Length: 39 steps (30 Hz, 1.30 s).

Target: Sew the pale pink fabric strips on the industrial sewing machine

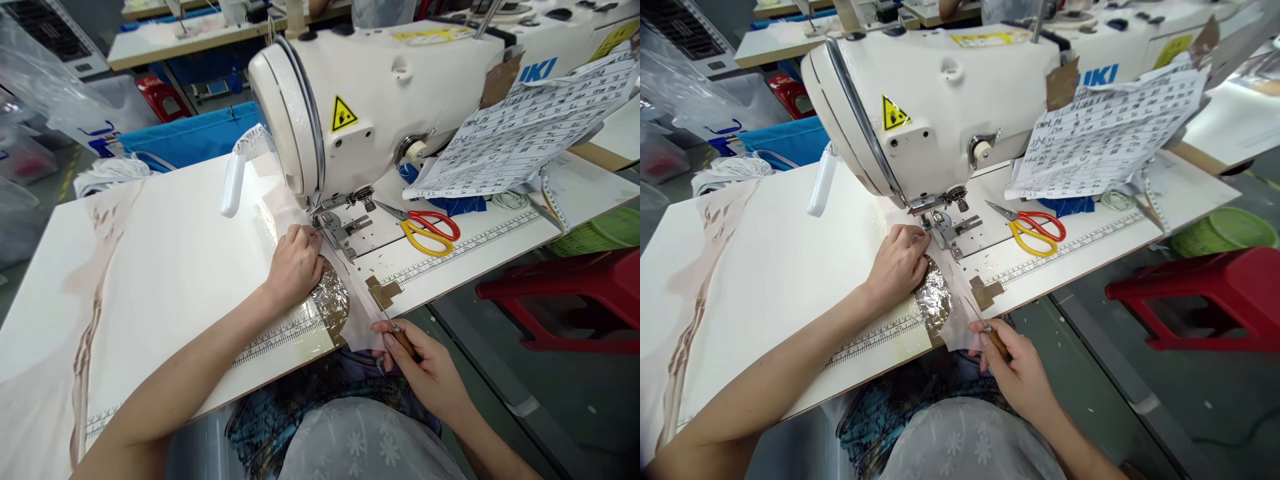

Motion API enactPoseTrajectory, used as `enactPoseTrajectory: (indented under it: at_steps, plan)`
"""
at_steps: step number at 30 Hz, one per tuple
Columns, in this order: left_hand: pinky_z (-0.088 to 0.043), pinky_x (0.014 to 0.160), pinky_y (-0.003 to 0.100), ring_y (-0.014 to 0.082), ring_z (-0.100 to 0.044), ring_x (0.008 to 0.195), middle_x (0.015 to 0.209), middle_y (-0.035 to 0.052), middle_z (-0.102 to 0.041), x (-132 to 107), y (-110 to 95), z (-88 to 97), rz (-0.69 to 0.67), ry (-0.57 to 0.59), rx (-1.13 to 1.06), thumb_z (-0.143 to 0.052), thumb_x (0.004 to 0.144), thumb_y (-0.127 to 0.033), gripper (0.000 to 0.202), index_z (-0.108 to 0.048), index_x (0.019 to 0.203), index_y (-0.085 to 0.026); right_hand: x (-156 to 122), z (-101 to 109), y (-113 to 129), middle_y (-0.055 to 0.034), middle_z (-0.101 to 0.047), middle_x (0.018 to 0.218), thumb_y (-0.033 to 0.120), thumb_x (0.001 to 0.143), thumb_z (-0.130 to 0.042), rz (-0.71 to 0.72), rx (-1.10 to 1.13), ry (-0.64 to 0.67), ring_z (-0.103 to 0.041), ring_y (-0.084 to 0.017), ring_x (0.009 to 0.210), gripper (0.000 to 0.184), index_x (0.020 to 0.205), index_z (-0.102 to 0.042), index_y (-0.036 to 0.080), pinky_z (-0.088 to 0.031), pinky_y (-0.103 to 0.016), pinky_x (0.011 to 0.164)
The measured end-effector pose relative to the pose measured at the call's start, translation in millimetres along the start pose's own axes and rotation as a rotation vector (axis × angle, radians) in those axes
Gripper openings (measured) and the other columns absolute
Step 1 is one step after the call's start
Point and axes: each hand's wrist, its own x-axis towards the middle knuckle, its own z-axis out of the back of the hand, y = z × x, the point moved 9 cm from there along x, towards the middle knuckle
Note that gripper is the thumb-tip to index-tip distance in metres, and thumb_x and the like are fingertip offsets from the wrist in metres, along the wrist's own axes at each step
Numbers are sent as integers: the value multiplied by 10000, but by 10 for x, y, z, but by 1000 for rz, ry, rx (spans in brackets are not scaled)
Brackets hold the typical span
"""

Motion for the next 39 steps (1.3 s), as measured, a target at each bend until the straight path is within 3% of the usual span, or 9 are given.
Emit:
enactPoseTrajectory:
  at_steps: [8, 19, 39]
  plan:
    - [-418, 1059, 484, 315, -450, 1291, 1347, 176, -578, -119, -58, 49, -17, 23, 19, -359, 961, -213, 440, -560, 1325, -69, -60, 18, -86, -27, -681, 711, 458, 971, -527, -20, 72, -3, -663, -149, 588, 295, 984, -662, 196, -594, -258, 583]
    - [-371, 1056, 486, 325, -468, 1247, 1326, 183, -565, -133, -185, 1, -57, 30, 42, -393, 937, -222, 403, -575, 1269, -82, -100, -45, -182, -25, -689, 750, 390, 987, -536, -73, 181, 45, -665, -132, 606, 231, 1002, -655, 192, -580, -242, 604]
    - [-395, 1058, 489, 328, -484, 1232, 1291, 188, -587, -122, -216, 23, -96, -19, 76, -430, 921, -217, 368, -612, 1200, -60, -12, -100, 41, -23, -742, 793, 365, 989, -512, -33, 113, 97, -711, -140, 624, 204, 1008, -652, 218, -600, -227, 631]
